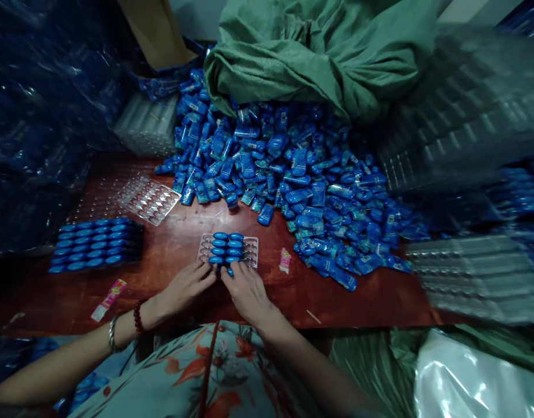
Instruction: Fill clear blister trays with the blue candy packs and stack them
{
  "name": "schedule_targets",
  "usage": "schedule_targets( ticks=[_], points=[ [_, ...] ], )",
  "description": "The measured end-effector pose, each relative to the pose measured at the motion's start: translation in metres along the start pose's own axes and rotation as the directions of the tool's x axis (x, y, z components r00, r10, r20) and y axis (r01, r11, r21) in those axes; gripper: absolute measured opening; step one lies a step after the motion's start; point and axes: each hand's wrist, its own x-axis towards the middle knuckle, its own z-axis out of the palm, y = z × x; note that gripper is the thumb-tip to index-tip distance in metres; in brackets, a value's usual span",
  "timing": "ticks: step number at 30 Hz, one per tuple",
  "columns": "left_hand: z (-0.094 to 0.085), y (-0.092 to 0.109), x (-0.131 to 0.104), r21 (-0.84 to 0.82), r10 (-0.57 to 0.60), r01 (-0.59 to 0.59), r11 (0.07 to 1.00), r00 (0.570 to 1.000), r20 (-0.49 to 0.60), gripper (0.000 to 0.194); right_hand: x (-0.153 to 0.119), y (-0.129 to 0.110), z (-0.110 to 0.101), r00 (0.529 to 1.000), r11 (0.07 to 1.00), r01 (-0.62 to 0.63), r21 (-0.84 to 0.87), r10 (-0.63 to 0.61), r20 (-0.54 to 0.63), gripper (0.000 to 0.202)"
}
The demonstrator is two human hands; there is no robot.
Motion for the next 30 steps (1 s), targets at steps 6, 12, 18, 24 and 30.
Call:
schedule_targets(
  ticks=[6, 12, 18, 24, 30],
  points=[
    [-0.010, -0.002, 0.013, -0.035, -0.030, 0.034, 0.999, 0.992, 0.126, 0.023, -0.006, 0.002, 0.011, 0.983, 1.000, 0.019, 0.019, -0.015, -0.180, 0.033],
    [-0.008, -0.019, 0.007, -0.172, -0.070, 0.064, 0.983, 0.997, -0.030, 0.024, -0.007, 0.009, 0.015, 0.979, 0.994, -0.045, 0.104, 0.064, -0.192, 0.043],
    [-0.004, -0.004, 0.002, -0.041, -0.044, 0.046, 0.998, 0.998, 0.048, 0.024, 0.001, 0.005, 0.002, 0.996, 0.994, -0.076, 0.073, 0.079, -0.032, 0.039],
    [-0.003, 0.014, 0.026, 0.134, -0.068, 0.040, 0.990, 0.975, 0.212, 0.028, 0.004, 0.004, -0.001, 0.995, 0.991, -0.104, 0.081, 0.103, 0.013, 0.037],
    [-0.009, -0.002, 0.014, 0.099, -0.006, 0.002, 0.995, 0.999, 0.031, 0.032, -0.009, 0.011, 0.002, 0.973, 0.979, -0.062, 0.195, 0.102, -0.205, 0.034]
  ],
)
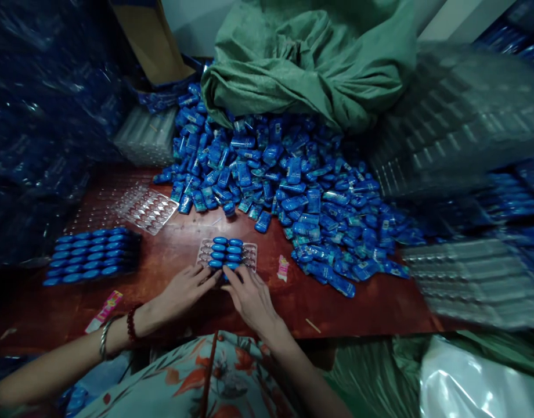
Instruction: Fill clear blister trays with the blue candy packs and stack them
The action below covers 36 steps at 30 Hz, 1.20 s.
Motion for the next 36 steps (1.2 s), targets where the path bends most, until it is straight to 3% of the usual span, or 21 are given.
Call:
schedule_targets(
  ticks=[3, 5, 7, 9, 12, 14, 16, 18, 20, 22, 26, 29, 32, 36],
  points=[
    [-0.011, -0.024, 0.006, -0.120, -0.122, 0.095, 0.988, 0.963, -0.239, 0.028, 0.009, 0.021, -0.006, 0.981, 0.994, -0.076, 0.081, 0.089, -0.171, 0.029],
    [-0.016, -0.043, 0.027, -0.254, -0.264, 0.188, 0.949, 0.913, -0.311, 0.024, 0.027, 0.043, -0.009, 0.950, 0.974, -0.201, 0.102, 0.219, -0.223, 0.027],
    [-0.016, -0.061, 0.058, -0.321, -0.381, 0.287, 0.902, 0.879, -0.288, 0.025, 0.050, 0.067, -0.010, 0.913, 0.938, -0.342, 0.060, 0.347, -0.213, 0.028],
    [-0.012, -0.075, 0.093, -0.275, -0.428, 0.362, 0.891, 0.871, -0.240, 0.035, 0.071, 0.087, -0.010, 0.899, 0.905, -0.424, -0.034, 0.416, -0.135, 0.032],
    [-0.003, -0.084, 0.133, -0.189, -0.388, 0.363, 0.912, 0.914, -0.118, 0.037, 0.085, 0.101, -0.010, 0.919, 0.908, -0.383, -0.170, 0.394, 0.030, 0.055],
    [0.002, -0.086, 0.143, -0.212, -0.376, 0.356, 0.910, 0.925, -0.058, 0.033, 0.084, 0.103, -0.011, 0.938, 0.924, -0.309, -0.224, 0.335, 0.092, 0.067],
    [0.003, -0.087, 0.135, -0.293, -0.414, 0.376, 0.879, 0.907, -0.076, 0.031, 0.078, 0.101, -0.011, 0.949, 0.928, -0.248, -0.276, 0.291, 0.124, 0.069],
    [0.001, -0.086, 0.112, -0.389, -0.462, 0.377, 0.840, 0.874, -0.151, 0.028, 0.075, 0.098, -0.010, 0.948, 0.913, -0.211, -0.348, 0.278, 0.156, 0.062],
    [-0.002, -0.084, 0.076, -0.478, -0.522, 0.383, 0.790, 0.829, -0.199, 0.025, 0.074, 0.096, -0.009, 0.944, 0.887, -0.162, -0.432, 0.267, 0.195, 0.054],
    [-0.003, -0.077, 0.034, -0.561, -0.605, 0.427, 0.709, 0.777, -0.174, 0.027, 0.075, 0.094, -0.009, 0.942, 0.861, -0.100, -0.498, 0.243, 0.231, 0.047],
    [-0.001, -0.043, -0.042, -0.665, -0.698, 0.481, 0.572, 0.711, -0.086, 0.032, 0.072, 0.093, -0.016, 0.936, 0.876, -0.009, -0.482, 0.177, 0.303, 0.034],
    [0.000, -0.008, -0.068, -0.673, -0.728, 0.483, 0.560, 0.674, -0.122, 0.023, 0.055, 0.093, -0.030, 0.948, 0.939, -0.129, -0.318, 0.211, 0.238, 0.027],
    [0.000, 0.022, -0.065, -0.647, -0.710, 0.460, 0.608, 0.680, -0.183, 0.017, 0.025, 0.085, -0.045, 0.944, 0.945, -0.322, 0.054, 0.316, 0.091, 0.032],
    [0.013, 0.034, -0.046, -0.552, -0.558, 0.355, 0.755, 0.789, -0.256, 0.024, -0.016, 0.051, -0.042, 0.929, 0.851, -0.341, 0.401, 0.371, 0.001, 0.025]
  ],
)
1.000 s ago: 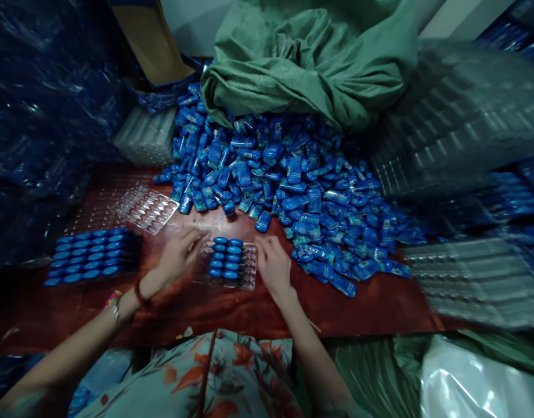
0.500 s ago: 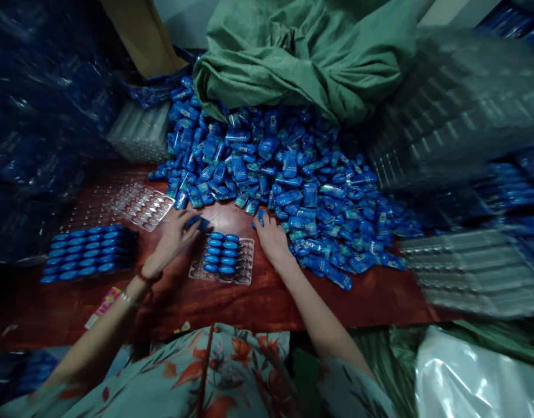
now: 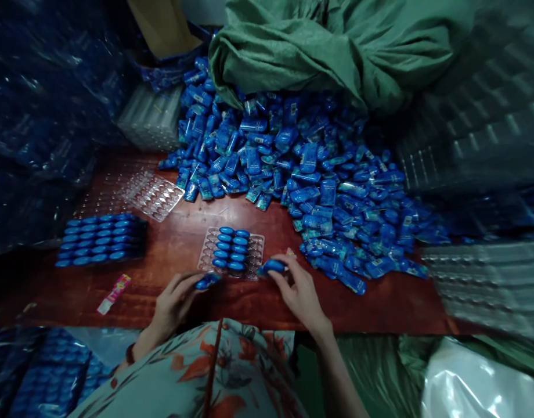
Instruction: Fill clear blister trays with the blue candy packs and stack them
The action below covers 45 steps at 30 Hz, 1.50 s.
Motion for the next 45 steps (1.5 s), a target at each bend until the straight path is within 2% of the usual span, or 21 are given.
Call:
schedule_targets(
  ticks=[3, 5, 8, 11, 13, 17, 20, 23, 26, 29, 31, 34, 35, 37, 38, 39, 41, 43, 45],
  points=[
    [0.016, -0.010, 0.005, 0.085, 0.166, -0.168, 0.982, 0.985, 0.037, 0.032, -0.029, -0.008, 0.032, 0.992, 0.988, 0.104, 0.111, -0.096, -0.076, 0.012],
    [0.021, -0.017, 0.008, 0.116, 0.223, -0.230, 0.966, 0.972, 0.069, 0.035, -0.039, -0.006, 0.054, 0.967, 0.969, 0.228, 0.095, -0.215, -0.136, 0.016],
    [0.018, -0.020, 0.011, 0.133, 0.273, -0.295, 0.946, 0.948, 0.162, 0.038, -0.044, 0.004, 0.072, 0.896, 0.906, 0.415, -0.085, -0.423, -0.135, 0.032],
    [0.011, -0.016, 0.014, 0.160, 0.264, -0.315, 0.935, 0.924, 0.276, 0.038, -0.041, 0.006, 0.071, 0.842, 0.809, 0.516, -0.282, -0.540, -0.010, 0.038],
    [0.007, -0.012, 0.016, 0.183, 0.233, -0.309, 0.933, 0.908, 0.347, 0.038, -0.036, -0.002, 0.066, 0.837, 0.759, 0.533, -0.373, -0.536, 0.106, 0.038],
    [0.005, -0.007, 0.019, 0.197, 0.190, -0.313, 0.929, 0.862, 0.470, 0.041, -0.025, -0.034, 0.056, 0.859, 0.686, 0.512, -0.516, -0.414, 0.301, 0.029],
    [0.008, -0.002, 0.026, 0.199, 0.135, -0.265, 0.943, 0.855, 0.501, 0.039, -0.015, -0.057, 0.056, 0.827, 0.614, 0.559, -0.558, -0.365, 0.427, 0.019],
    [0.012, 0.001, 0.034, 0.188, 0.102, -0.223, 0.957, 0.860, 0.500, 0.032, -0.006, -0.069, 0.062, 0.775, 0.542, 0.631, -0.555, -0.402, 0.488, 0.013],
    [0.012, -0.003, 0.032, 0.179, 0.124, -0.226, 0.957, 0.883, 0.453, 0.033, -0.006, -0.069, 0.068, 0.779, 0.530, 0.627, -0.571, -0.421, 0.465, 0.013],
    [0.005, -0.013, 0.023, 0.206, 0.195, -0.267, 0.942, 0.930, 0.312, 0.036, -0.016, -0.057, 0.065, 0.802, 0.587, 0.595, -0.550, -0.477, 0.359, 0.020],
    [-0.003, -0.020, 0.025, 0.220, 0.221, -0.252, 0.942, 0.963, 0.156, 0.036, -0.017, -0.044, 0.058, 0.817, 0.644, 0.559, -0.522, -0.537, 0.212, 0.026],
    [-0.009, -0.030, 0.058, 0.141, 0.153, -0.149, 0.979, 0.988, -0.017, 0.024, 0.013, -0.018, 0.044, 0.867, 0.772, 0.417, -0.479, -0.496, -0.045, 0.026],
    [-0.008, -0.033, 0.078, 0.105, 0.126, -0.122, 0.987, 0.992, -0.030, 0.023, 0.032, -0.009, 0.041, 0.892, 0.819, 0.344, -0.460, -0.438, -0.112, 0.028],
    [0.002, -0.037, 0.125, 0.092, 0.170, -0.169, 0.981, 0.986, -0.002, 0.022, 0.078, 0.008, 0.041, 0.930, 0.876, 0.228, -0.425, -0.326, -0.173, 0.031],
    [0.010, -0.038, 0.150, 0.119, 0.203, -0.205, 0.971, 0.979, 0.032, 0.022, 0.100, 0.015, 0.044, 0.939, 0.882, 0.209, -0.423, -0.302, -0.166, 0.033],
    [0.020, -0.038, 0.174, 0.154, 0.252, -0.268, 0.951, 0.961, 0.119, 0.023, 0.119, 0.022, 0.048, 0.951, 0.880, 0.208, -0.428, -0.284, -0.120, 0.035],
    [0.040, -0.038, 0.214, 0.212, 0.354, -0.422, 0.881, 0.888, 0.295, 0.029, 0.144, 0.031, 0.058, 0.963, 0.868, 0.234, -0.438, -0.270, -0.020, 0.037],
    [0.058, -0.040, 0.238, 0.249, 0.399, -0.533, 0.809, 0.808, 0.434, 0.035, 0.147, 0.039, 0.066, 0.959, 0.864, 0.269, -0.425, -0.283, 0.031, 0.039],
    [0.067, -0.046, 0.244, 0.259, 0.411, -0.593, 0.762, 0.753, 0.514, 0.038, 0.131, 0.047, 0.067, 0.948, 0.871, 0.303, -0.387, -0.316, 0.032, 0.043]
  ],
)
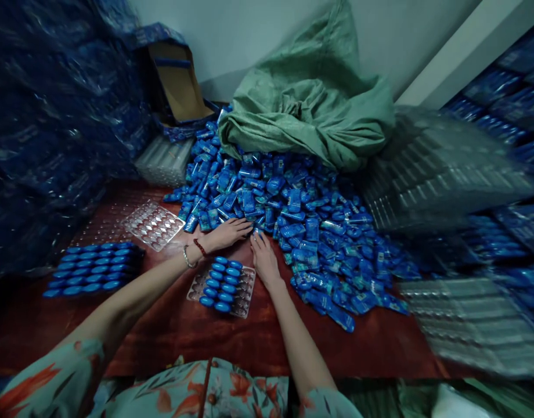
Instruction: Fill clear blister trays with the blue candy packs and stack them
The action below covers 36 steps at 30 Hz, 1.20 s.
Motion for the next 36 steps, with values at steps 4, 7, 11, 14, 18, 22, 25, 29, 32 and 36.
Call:
schedule_targets(
  ticks=[4, 7, 11, 14, 18, 22, 25, 29, 32, 36],
  points=[
    [0.010, -0.001, -0.030, 0.011, 0.040, -0.041, 0.999, 0.998, 0.046, 0.049, -0.048, 0.005, -0.016, 0.997, 0.995, 0.029, 0.096, -0.035, 0.068, 0.057],
    [0.004, 0.002, -0.060, -0.004, 0.011, -0.011, 1.000, 0.996, 0.087, 0.053, -0.066, 0.011, -0.035, 0.983, 0.993, 0.012, 0.121, -0.034, 0.180, 0.069],
    [-0.013, 0.005, -0.075, -0.012, -0.083, 0.085, 0.996, 0.989, 0.121, 0.048, -0.056, 0.016, -0.052, 0.980, 0.998, -0.026, 0.065, 0.012, 0.198, 0.077],
    [-0.023, 0.006, -0.070, 0.022, -0.061, 0.059, 0.998, 0.987, 0.148, 0.054, -0.036, 0.015, -0.060, 0.963, 0.995, 0.049, -0.090, -0.023, 0.270, 0.084],
    [-0.026, 0.000, -0.064, 0.037, -0.001, -0.007, 0.999, 0.979, 0.203, 0.048, -0.021, 0.013, -0.060, 0.935, 0.960, 0.153, -0.236, -0.063, 0.350, 0.067],
    [-0.021, -0.010, -0.081, -0.018, -0.098, 0.101, 0.995, 0.989, 0.111, 0.037, -0.034, 0.016, -0.052, 0.968, 0.964, 0.088, -0.252, -0.023, 0.250, 0.035],
    [-0.015, -0.009, -0.112, -0.170, -0.263, 0.252, 0.953, 0.964, -0.044, 0.027, -0.058, 0.014, -0.050, 0.994, 0.994, -0.073, -0.087, 0.080, 0.078, 0.029],
    [-0.012, 0.014, -0.157, -0.474, -0.519, 0.380, 0.795, 0.830, -0.204, 0.023, -0.087, -0.001, -0.057, 0.975, 0.949, -0.213, 0.231, 0.223, -0.017, 0.027],
    [-0.012, 0.037, -0.175, -0.591, -0.642, 0.422, 0.687, 0.733, -0.223, 0.021, -0.089, -0.014, -0.061, 0.984, 0.936, -0.156, 0.316, 0.175, -0.030, 0.025],
    [-0.008, 0.055, -0.171, -0.563, -0.739, 0.521, 0.642, 0.616, -0.273, 0.028, -0.074, -0.022, -0.055, 0.999, 0.975, -0.045, 0.218, 0.039, 0.032, 0.031]
  ],
)
